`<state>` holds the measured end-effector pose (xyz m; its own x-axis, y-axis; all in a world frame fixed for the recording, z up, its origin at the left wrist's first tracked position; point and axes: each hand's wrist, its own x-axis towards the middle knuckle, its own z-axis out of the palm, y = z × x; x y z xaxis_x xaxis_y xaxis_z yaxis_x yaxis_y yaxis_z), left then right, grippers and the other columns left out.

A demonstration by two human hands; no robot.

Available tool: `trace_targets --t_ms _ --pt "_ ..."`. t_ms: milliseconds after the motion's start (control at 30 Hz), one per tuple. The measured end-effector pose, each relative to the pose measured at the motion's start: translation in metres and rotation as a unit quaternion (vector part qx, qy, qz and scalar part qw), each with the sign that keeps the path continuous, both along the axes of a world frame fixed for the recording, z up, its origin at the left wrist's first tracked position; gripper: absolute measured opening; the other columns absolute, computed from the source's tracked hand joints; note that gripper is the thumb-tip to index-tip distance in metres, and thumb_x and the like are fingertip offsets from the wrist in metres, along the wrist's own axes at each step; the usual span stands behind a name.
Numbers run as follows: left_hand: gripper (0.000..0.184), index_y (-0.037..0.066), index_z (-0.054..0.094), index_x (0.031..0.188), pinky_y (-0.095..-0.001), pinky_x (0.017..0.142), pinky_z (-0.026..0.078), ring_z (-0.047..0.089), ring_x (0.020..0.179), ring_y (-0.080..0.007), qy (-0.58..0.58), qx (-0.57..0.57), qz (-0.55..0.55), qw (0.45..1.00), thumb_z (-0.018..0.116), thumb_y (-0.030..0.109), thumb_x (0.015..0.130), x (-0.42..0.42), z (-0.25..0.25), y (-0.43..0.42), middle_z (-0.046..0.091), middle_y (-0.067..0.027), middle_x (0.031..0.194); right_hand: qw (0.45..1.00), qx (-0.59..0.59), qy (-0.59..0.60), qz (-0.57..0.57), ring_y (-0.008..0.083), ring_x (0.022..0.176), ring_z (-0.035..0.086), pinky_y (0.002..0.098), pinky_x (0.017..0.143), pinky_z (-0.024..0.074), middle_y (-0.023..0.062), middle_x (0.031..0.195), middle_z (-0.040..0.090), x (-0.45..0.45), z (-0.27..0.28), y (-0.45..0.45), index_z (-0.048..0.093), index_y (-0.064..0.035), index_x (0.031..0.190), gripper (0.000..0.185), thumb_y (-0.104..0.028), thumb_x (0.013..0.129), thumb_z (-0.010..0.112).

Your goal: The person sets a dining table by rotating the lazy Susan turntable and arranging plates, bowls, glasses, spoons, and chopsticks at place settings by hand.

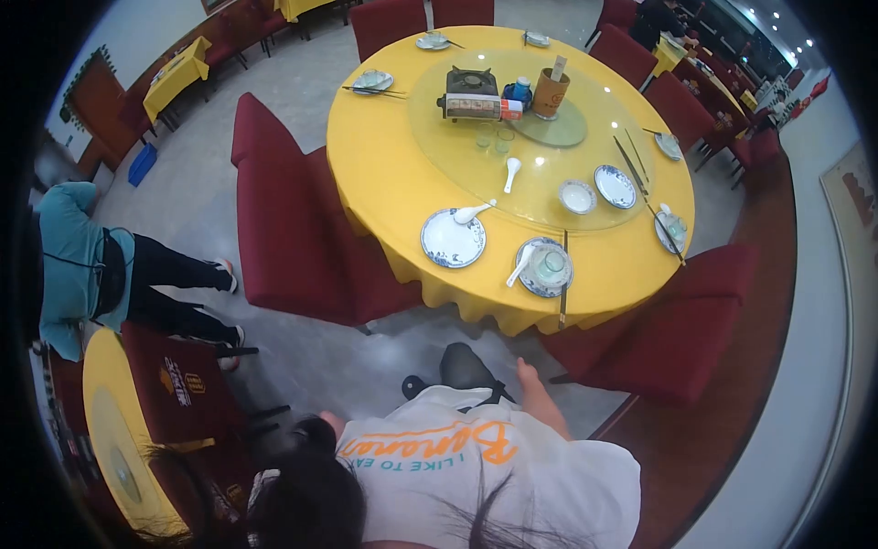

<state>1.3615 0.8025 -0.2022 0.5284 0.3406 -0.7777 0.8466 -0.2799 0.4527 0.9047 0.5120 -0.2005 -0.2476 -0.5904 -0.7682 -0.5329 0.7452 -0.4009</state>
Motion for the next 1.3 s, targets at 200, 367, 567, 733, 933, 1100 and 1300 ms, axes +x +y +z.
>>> trace_targets --t_ms 200,367,567,733,933,1100,1300 --pt "0.034 0.009 0.050 0.105 -0.0299 0.067 0.043 0.051 0.074 -0.0169 -0.055 -0.196 -0.410 0.889 0.046 0.033 0.083 -0.012 0.050 -0.198 0.053 -0.0020 0.087 0.985 0.082 -0.023 -0.150 0.0224 0.076 0.047 0.0397 0.066 0.0383 0.0096 0.083 0.050 -0.041 -0.042 0.023 0.052 -0.0042 0.087 0.047 -0.049 0.081 0.041" --pt "0.023 0.001 0.058 0.088 -0.0242 0.057 0.044 0.055 0.065 -0.0105 -0.184 -0.309 -0.591 0.722 0.054 0.023 0.082 -0.041 0.160 -0.358 0.060 -0.0072 0.079 0.965 0.081 -0.097 -0.229 0.0188 0.064 0.041 0.0365 0.057 0.0343 0.0065 0.073 0.044 -0.010 -0.005 -0.017 0.048 -0.0076 0.080 0.039 -0.046 0.080 0.042" --pt "0.037 0.002 0.049 0.105 -0.0341 0.066 0.046 0.058 0.074 -0.0275 -0.353 -0.200 -0.694 0.595 0.059 0.023 0.076 -0.046 0.176 -0.451 0.058 -0.0180 0.079 0.943 0.039 -0.135 -0.301 0.0145 0.051 0.034 0.0326 0.046 0.0295 0.0027 0.061 0.037 0.042 0.055 -0.090 0.044 -0.0117 0.071 0.031 -0.041 0.080 0.042" --pt "0.044 0.003 0.043 0.105 -0.0377 0.066 0.045 0.058 0.072 -0.0306 -0.267 -0.159 -0.722 0.619 0.062 0.026 0.073 -0.047 0.120 -0.485 0.058 -0.0201 0.076 0.940 0.002 -0.114 -0.321 0.0158 0.054 0.038 0.0359 0.051 0.0332 0.0031 0.062 0.041 0.045 0.065 -0.093 0.047 -0.0100 0.075 0.027 -0.036 0.079 0.041" --pt "0.028 0.000 0.047 0.100 -0.0318 0.045 0.051 0.060 0.052 -0.0222 -0.192 -0.205 -0.745 0.604 0.057 0.006 0.075 -0.035 0.158 -0.500 0.058 -0.0154 0.068 0.939 0.035 -0.177 -0.292 0.0178 0.058 0.043 0.0397 0.058 0.0371 0.0048 0.062 0.044 0.033 0.061 -0.037 0.050 -0.0065 0.079 0.029 -0.034 0.081 0.039" --pt "0.025 -0.002 0.053 0.099 -0.0315 0.045 0.052 0.060 0.051 -0.0216 -0.202 -0.210 -0.758 0.584 0.057 0.004 0.075 -0.006 0.151 -0.521 0.057 -0.0137 0.066 0.989 0.051 -0.103 -0.095 0.0208 0.065 0.047 0.0389 0.062 0.0390 0.0087 0.070 0.049 0.056 0.048 -0.011 0.050 -0.0049 0.089 0.032 -0.034 0.082 0.039" --pt "0.027 -0.002 0.053 0.100 -0.0299 0.044 0.050 0.060 0.053 -0.0204 -0.212 -0.201 -0.729 0.619 0.057 0.005 0.075 0.058 0.147 -0.554 0.059 -0.0141 0.067 0.998 0.021 -0.017 0.063 0.0244 0.074 0.052 0.0379 0.066 0.0414 0.0133 0.079 0.055 0.096 0.048 -0.016 0.050 -0.0029 0.101 0.037 -0.034 0.083 0.039"
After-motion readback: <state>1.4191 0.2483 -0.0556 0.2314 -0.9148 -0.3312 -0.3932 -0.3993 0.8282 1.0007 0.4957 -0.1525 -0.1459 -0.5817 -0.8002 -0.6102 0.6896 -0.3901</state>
